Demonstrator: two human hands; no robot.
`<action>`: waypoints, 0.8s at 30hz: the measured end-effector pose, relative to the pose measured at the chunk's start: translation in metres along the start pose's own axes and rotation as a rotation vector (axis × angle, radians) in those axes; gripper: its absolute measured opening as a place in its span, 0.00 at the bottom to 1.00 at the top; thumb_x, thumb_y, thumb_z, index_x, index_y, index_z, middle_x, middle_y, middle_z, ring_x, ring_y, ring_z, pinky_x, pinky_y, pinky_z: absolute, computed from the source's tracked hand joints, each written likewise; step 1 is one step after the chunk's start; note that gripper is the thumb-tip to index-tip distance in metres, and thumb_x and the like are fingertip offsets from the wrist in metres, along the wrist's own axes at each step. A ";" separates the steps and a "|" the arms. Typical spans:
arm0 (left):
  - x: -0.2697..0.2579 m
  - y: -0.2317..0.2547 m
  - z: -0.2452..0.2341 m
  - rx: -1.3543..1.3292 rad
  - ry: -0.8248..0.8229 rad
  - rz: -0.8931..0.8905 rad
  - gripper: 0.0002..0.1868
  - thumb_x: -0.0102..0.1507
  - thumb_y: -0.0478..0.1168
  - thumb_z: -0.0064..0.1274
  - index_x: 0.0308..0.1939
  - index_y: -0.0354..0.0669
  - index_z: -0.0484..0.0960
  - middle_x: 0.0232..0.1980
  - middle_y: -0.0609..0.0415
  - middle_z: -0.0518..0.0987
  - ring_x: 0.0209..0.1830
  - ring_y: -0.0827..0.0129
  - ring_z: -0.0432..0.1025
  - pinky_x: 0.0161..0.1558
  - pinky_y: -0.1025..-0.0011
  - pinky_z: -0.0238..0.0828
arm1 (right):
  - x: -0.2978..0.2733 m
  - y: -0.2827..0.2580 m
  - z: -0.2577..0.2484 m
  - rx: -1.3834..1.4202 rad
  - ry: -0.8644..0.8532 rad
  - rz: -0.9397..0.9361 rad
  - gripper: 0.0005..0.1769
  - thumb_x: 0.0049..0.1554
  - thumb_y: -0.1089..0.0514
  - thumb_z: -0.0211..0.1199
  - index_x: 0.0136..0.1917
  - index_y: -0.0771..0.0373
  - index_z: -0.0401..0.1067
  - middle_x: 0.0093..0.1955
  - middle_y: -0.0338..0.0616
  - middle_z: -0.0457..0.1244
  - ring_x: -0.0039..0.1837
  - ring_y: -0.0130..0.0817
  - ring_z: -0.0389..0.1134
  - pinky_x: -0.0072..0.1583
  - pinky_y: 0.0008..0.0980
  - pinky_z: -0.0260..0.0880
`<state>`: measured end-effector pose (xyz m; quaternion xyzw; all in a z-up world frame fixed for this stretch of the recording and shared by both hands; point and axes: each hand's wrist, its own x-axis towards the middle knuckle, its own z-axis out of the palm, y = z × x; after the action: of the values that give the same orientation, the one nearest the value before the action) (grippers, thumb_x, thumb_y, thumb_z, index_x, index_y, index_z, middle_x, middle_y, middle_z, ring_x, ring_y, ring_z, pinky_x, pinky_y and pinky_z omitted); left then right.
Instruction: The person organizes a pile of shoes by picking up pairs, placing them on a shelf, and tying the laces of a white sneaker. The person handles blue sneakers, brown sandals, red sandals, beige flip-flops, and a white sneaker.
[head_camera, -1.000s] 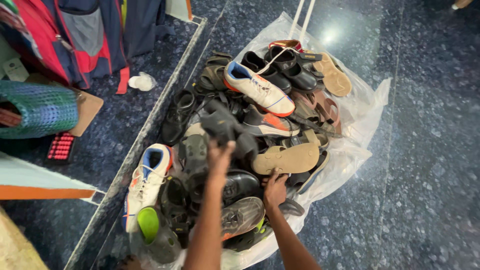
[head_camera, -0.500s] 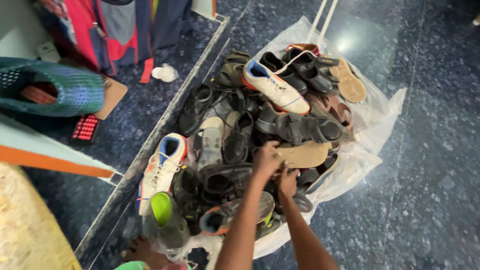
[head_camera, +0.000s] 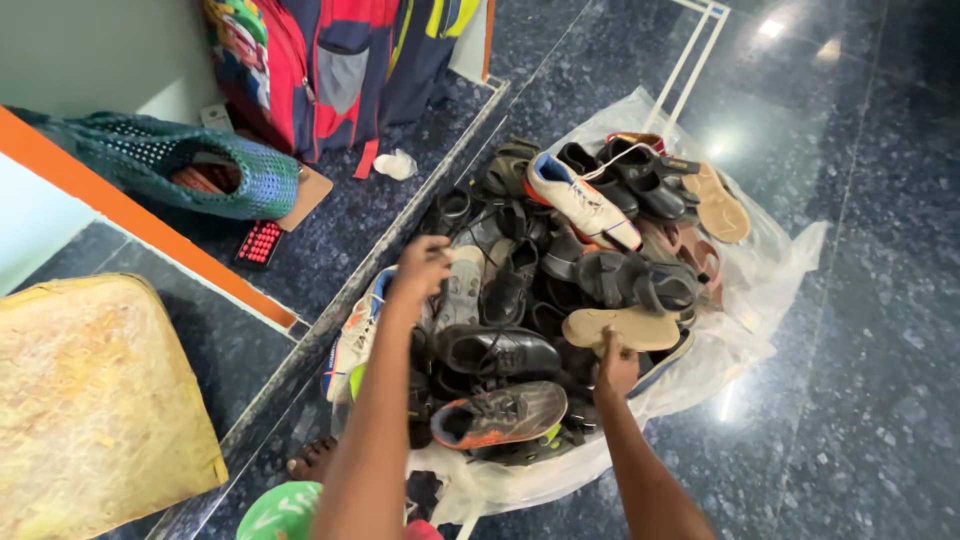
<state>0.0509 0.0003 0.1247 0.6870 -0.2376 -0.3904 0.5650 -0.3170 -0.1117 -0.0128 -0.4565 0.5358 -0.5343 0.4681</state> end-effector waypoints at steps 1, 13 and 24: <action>-0.006 0.012 -0.010 0.009 0.037 0.021 0.22 0.64 0.42 0.56 0.62 0.48 0.76 0.46 0.56 0.82 0.35 0.73 0.77 0.27 0.74 0.68 | 0.005 -0.010 0.002 -0.110 0.129 0.019 0.36 0.56 0.36 0.70 0.56 0.72 0.71 0.54 0.55 0.69 0.54 0.43 0.70 0.56 0.40 0.70; -0.089 0.109 0.008 0.149 -0.004 0.125 0.31 0.64 0.53 0.57 0.68 0.46 0.73 0.52 0.45 0.81 0.45 0.63 0.75 0.39 0.65 0.69 | -0.031 -0.180 0.045 -0.376 0.177 -0.518 0.32 0.50 0.50 0.74 0.61 0.67 0.65 0.62 0.58 0.56 0.64 0.56 0.62 0.63 0.50 0.64; -0.199 0.213 0.044 -0.202 -0.042 0.428 0.50 0.61 0.62 0.55 0.80 0.52 0.50 0.74 0.45 0.66 0.70 0.57 0.64 0.66 0.59 0.63 | -0.185 -0.385 0.099 -0.355 -0.483 -0.901 0.31 0.49 0.57 0.74 0.63 0.63 0.65 0.57 0.54 0.62 0.53 0.57 0.69 0.49 0.50 0.69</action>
<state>-0.0754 0.0739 0.3802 0.5529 -0.3492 -0.2976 0.6956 -0.1963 0.0520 0.3757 -0.8228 0.2463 -0.4633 0.2182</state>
